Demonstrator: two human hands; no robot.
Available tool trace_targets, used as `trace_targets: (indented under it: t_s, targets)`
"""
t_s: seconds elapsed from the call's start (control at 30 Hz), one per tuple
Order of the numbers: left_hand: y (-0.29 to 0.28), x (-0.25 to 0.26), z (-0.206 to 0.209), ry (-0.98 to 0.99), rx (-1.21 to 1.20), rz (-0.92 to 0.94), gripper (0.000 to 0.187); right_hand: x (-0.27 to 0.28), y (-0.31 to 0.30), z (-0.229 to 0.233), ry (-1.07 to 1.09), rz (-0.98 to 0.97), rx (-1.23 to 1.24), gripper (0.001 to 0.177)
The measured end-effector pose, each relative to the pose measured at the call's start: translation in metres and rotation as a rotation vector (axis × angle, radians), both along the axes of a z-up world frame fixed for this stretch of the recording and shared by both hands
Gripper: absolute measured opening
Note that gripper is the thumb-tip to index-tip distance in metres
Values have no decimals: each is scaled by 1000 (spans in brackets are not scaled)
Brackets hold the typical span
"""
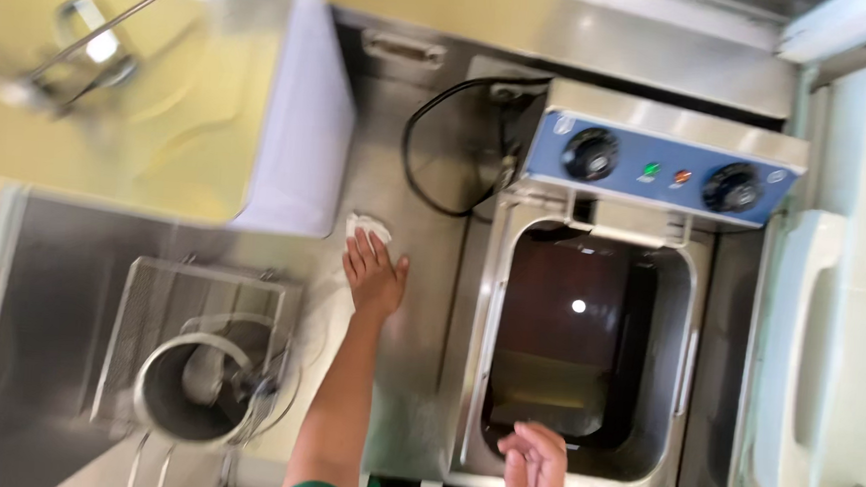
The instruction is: The person wipes the exterior of several white plastic containers with a white cloth, then cleans the surface of a deep fryer and a metal tray. They briefly use a pair of scissors to wipe the fryer's control panel before returning to wiping more containers and placing them into a storage unit.
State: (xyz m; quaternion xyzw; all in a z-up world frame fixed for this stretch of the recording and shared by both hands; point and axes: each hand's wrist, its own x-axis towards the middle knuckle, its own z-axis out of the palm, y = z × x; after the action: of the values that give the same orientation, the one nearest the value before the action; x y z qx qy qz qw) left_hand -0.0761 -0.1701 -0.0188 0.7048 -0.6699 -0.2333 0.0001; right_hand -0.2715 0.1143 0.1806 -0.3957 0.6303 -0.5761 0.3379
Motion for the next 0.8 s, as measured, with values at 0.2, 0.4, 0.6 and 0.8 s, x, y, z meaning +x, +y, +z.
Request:
trace_targets:
  t_s: [0.2,0.4,0.6,0.8]
  targets:
    - [-140,-59,-69,511,-335,-105,85,-81,37,-70,229,-100,-119,30]
    - [-217,-111,-77,277,-423,-580,71,-120,50,-90,137,-157,-45,36]
    - [-162,-89,-41,373,-255,-698,68,-76,45,-96,129,-288,-106,33]
    - [-43,-52,-39,304,-118,-621,67,-56,16,-49,46,-228,-122,36]
